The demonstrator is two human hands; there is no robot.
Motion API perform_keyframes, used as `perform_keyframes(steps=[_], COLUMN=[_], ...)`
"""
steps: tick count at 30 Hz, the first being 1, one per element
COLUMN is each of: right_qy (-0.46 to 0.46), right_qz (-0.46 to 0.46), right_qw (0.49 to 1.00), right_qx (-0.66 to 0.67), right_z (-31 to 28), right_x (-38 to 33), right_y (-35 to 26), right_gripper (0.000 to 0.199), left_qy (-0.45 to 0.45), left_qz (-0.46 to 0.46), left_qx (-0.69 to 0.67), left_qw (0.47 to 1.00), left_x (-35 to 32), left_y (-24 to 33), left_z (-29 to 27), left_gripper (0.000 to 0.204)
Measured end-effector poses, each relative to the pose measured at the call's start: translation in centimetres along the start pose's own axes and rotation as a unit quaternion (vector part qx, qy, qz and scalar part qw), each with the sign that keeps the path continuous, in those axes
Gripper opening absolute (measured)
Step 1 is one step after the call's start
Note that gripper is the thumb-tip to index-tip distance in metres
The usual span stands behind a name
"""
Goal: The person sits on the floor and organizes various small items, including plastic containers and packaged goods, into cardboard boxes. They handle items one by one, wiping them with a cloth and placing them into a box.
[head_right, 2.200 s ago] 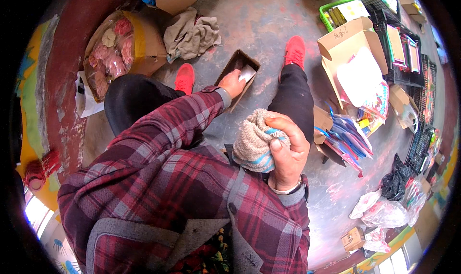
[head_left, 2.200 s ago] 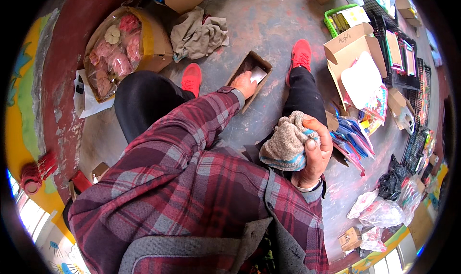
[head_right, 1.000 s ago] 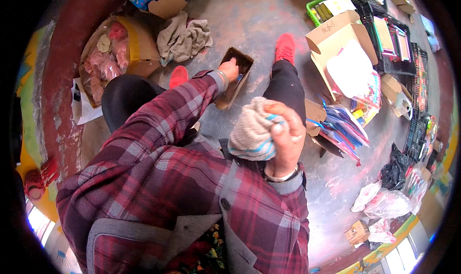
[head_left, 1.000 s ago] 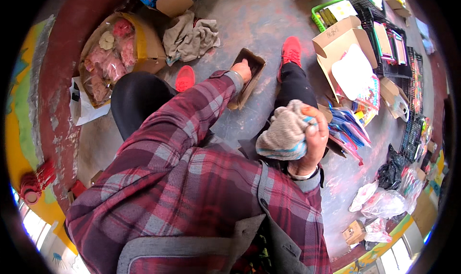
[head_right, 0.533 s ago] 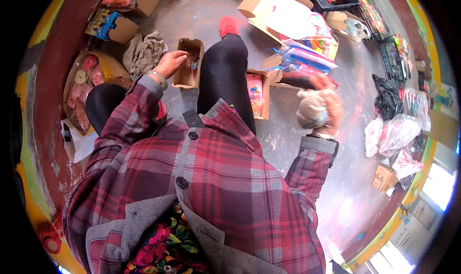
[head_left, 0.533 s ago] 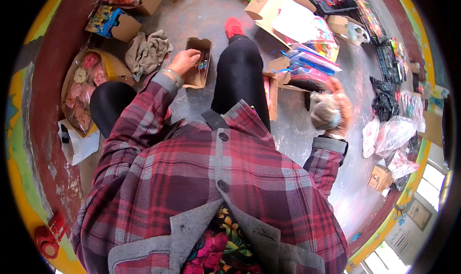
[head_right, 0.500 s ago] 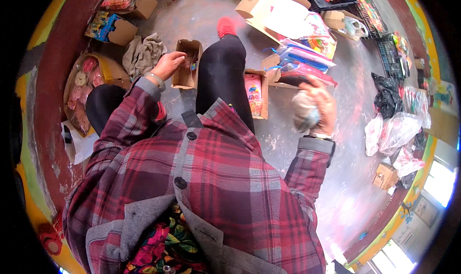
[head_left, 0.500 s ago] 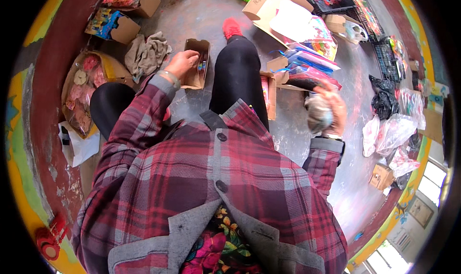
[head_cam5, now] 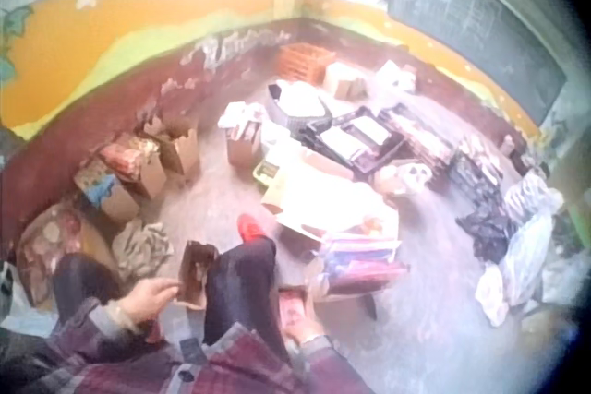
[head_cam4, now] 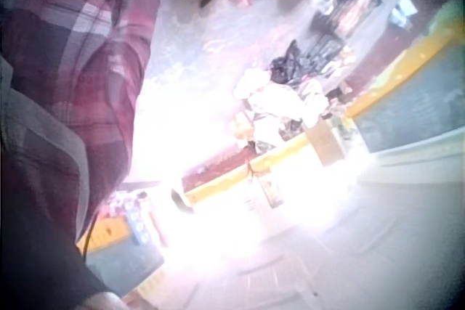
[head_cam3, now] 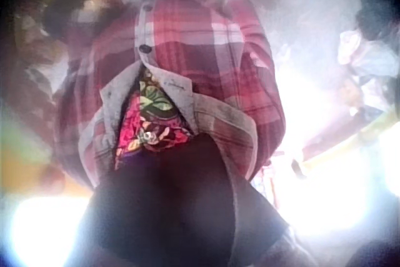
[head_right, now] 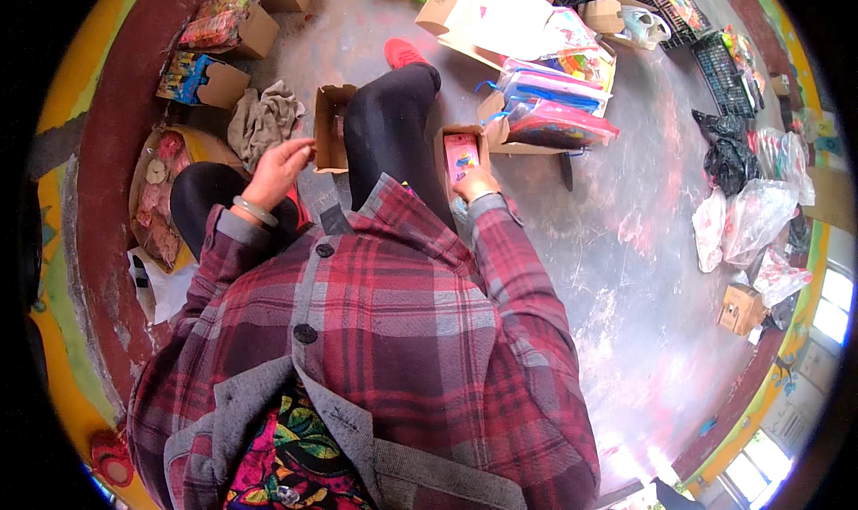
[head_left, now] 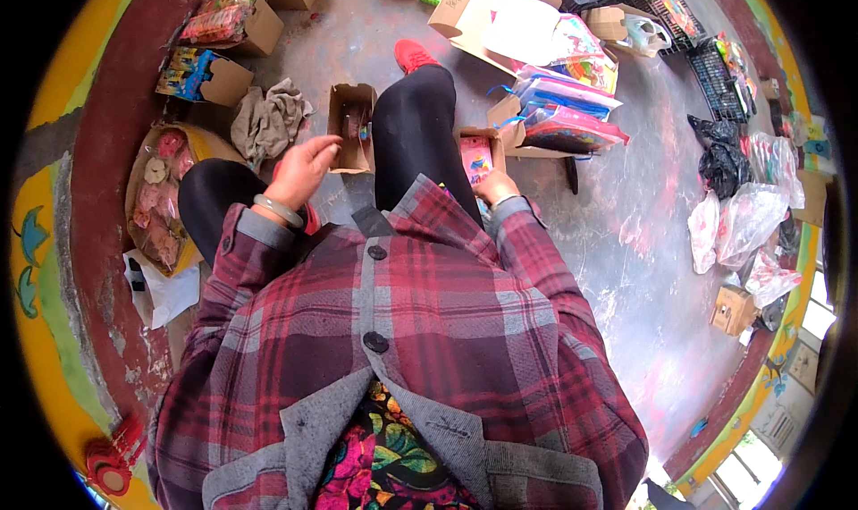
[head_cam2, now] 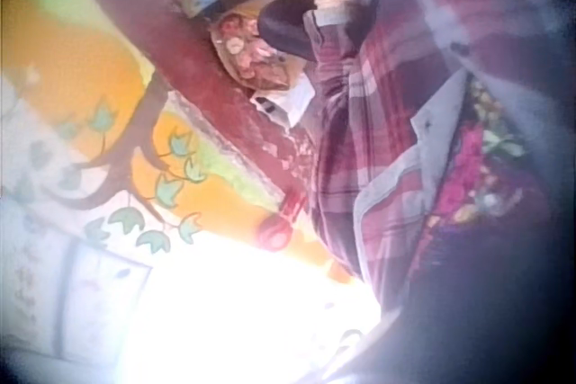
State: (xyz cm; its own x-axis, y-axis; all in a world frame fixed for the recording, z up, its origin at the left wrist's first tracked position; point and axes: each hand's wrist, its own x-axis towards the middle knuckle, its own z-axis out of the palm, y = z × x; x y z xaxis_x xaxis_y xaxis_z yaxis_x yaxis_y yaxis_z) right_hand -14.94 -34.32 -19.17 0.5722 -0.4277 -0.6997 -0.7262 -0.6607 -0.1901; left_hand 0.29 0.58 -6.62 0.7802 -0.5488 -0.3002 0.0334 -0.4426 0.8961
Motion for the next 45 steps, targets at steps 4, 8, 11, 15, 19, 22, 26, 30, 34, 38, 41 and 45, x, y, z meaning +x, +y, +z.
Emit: perform_keyframes(steps=[4, 8, 11, 15, 19, 22, 26, 30, 34, 38, 41, 45], right_qy=[0.244, 0.054, 0.068, 0.093, 0.099, 0.105, 0.120, 0.125, 0.109, 0.086, 0.121, 0.190], right_qz=[-0.040, 0.102, 0.118, 0.092, 0.074, 0.069, 0.069, 0.072, 0.069, -0.010, -0.067, -0.261], right_qw=[0.969, 0.993, 0.991, 0.991, 0.992, 0.991, 0.990, 0.989, 0.991, 0.996, 0.989, 0.946], right_qx=[0.012, 0.002, 0.007, 0.003, -0.007, 0.037, 0.000, 0.029, 0.048, -0.038, -0.047, -0.006], right_z=[3.1, 1.9, 2.5, 2.0, 1.4, 0.9, 1.4, 2.1, 2.2, 2.1, 1.6, -2.3], right_x=[3.3, 3.5, 4.0, 3.7, 3.6, 3.6, 5.0, 5.8, 5.9, 6.6, 7.1, 3.8], right_y=[-1.3, -3.1, -3.0, -3.2, -2.9, -2.8, -1.8, -1.8, -1.8, 0.5, 3.2, 6.8], right_gripper=[0.067, 0.059, 0.055, 0.055, 0.045, 0.038, 0.042, 0.053, 0.048, 0.021, 0.022, 0.018], left_qy=[0.034, 0.034, 0.037, 0.008, 0.009, 0.010, 0.002, 0.008, 0.012, 0.007, -0.002, 0.009], left_qz=[0.031, 0.027, 0.033, 0.004, 0.016, 0.031, 0.043, 0.037, 0.029, 0.065, 0.068, 0.082], left_qx=[0.143, 0.163, 0.140, 0.157, 0.164, 0.175, 0.193, 0.184, 0.177, 0.185, 0.186, 0.188], left_qw=[0.989, 0.986, 0.989, 0.987, 0.986, 0.984, 0.980, 0.982, 0.984, 0.981, 0.980, 0.979], left_x=[0.0, -0.1, 0.3, 0.4, 0.5, 0.2, 0.1, -0.3, -0.3, 0.0, 0.1, -0.4], left_y=[0.5, 0.9, -0.8, -0.2, 0.4, 0.5, 0.7, 1.0, 1.0, 0.9, 1.2, 2.4], left_z=[1.3, 1.1, 1.2, 1.1, 1.1, 1.1, 1.1, 0.9, 0.8, 1.1, 1.2, 0.8], left_gripper=[0.026, 0.027, 0.027, 0.028, 0.028, 0.028, 0.028, 0.028, 0.029, 0.029, 0.029, 0.028])
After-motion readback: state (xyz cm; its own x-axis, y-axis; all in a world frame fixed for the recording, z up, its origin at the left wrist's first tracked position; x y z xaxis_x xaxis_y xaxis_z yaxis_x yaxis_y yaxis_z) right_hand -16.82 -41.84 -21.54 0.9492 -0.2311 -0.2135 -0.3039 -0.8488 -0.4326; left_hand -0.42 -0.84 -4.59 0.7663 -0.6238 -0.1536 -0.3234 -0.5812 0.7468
